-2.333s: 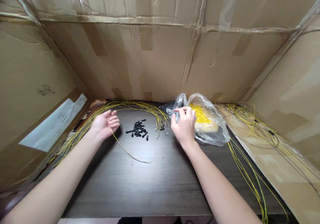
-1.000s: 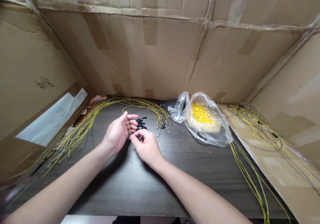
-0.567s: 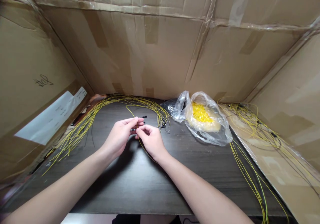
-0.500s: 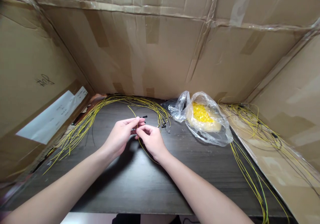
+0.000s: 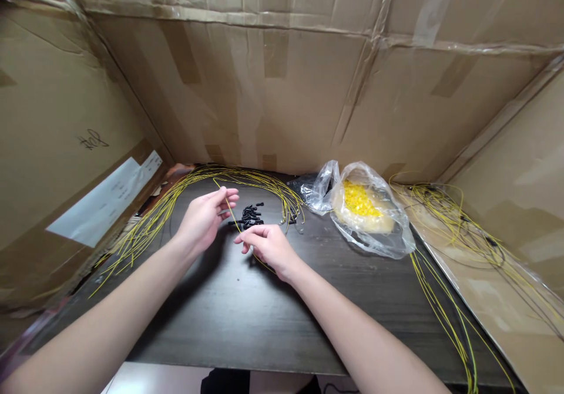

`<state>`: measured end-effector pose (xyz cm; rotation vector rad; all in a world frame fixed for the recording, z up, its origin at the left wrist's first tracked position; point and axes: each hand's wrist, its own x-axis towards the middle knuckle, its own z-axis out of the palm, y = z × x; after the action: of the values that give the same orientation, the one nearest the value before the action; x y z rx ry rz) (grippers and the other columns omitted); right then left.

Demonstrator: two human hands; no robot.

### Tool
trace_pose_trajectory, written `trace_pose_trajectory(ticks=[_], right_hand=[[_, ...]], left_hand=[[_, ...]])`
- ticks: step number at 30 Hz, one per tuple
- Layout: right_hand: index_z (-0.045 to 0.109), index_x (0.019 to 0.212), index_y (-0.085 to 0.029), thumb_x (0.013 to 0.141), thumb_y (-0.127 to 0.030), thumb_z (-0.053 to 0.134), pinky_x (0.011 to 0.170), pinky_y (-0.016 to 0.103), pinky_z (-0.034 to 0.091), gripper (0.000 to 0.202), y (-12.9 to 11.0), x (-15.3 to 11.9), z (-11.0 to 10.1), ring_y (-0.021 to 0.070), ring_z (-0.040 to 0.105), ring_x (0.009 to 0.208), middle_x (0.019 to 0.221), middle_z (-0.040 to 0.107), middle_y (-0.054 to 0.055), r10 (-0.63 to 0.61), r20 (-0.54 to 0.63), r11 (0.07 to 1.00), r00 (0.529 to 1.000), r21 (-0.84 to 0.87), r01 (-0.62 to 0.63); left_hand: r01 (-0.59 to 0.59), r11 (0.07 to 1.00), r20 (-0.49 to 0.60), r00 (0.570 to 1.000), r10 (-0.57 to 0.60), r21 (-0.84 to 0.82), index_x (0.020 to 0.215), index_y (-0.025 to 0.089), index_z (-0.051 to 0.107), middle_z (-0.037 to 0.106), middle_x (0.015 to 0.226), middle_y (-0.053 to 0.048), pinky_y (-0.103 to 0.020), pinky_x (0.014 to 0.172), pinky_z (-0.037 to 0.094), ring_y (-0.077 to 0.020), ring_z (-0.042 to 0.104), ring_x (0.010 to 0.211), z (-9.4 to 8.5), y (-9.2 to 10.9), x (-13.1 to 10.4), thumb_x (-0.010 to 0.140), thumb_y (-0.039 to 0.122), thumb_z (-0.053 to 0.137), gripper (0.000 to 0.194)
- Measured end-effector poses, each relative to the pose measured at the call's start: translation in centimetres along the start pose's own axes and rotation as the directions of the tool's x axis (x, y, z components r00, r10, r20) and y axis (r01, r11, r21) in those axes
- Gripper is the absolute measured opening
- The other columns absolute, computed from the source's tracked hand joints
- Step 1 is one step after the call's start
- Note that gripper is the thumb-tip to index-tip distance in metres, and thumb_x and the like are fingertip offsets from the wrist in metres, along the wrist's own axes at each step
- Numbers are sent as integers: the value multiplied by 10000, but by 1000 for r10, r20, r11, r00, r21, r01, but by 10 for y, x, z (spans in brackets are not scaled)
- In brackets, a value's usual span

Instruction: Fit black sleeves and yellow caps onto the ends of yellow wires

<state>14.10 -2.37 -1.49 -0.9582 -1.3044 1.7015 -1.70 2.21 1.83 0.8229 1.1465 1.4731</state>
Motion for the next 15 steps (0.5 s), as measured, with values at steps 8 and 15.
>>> trace_pose_trajectory(ticks=[8,15], right_hand=[[721,765,-124,760,-320,661,408,214,103,205,5,2,-7,32,238,407,577,560,-14,6,26,1000,1000,14,-6],[723,672,-120,712,-266,667,433,227,108,161,0,1,-13,42,250,444,519,471,-30,-76,-76,997,994,-6,76]], left_hand=[[-56,998,-148,988,49,-42,828,113,719,723,843,-101,-207,529,405,-108,604,603,-15,13,24,866,233,640,149],[-203,559,-125,861,493,804,459,167,578,439,416,-16,-242,496,181,-141,374,483,-36,28,29,807,484,688,484]])
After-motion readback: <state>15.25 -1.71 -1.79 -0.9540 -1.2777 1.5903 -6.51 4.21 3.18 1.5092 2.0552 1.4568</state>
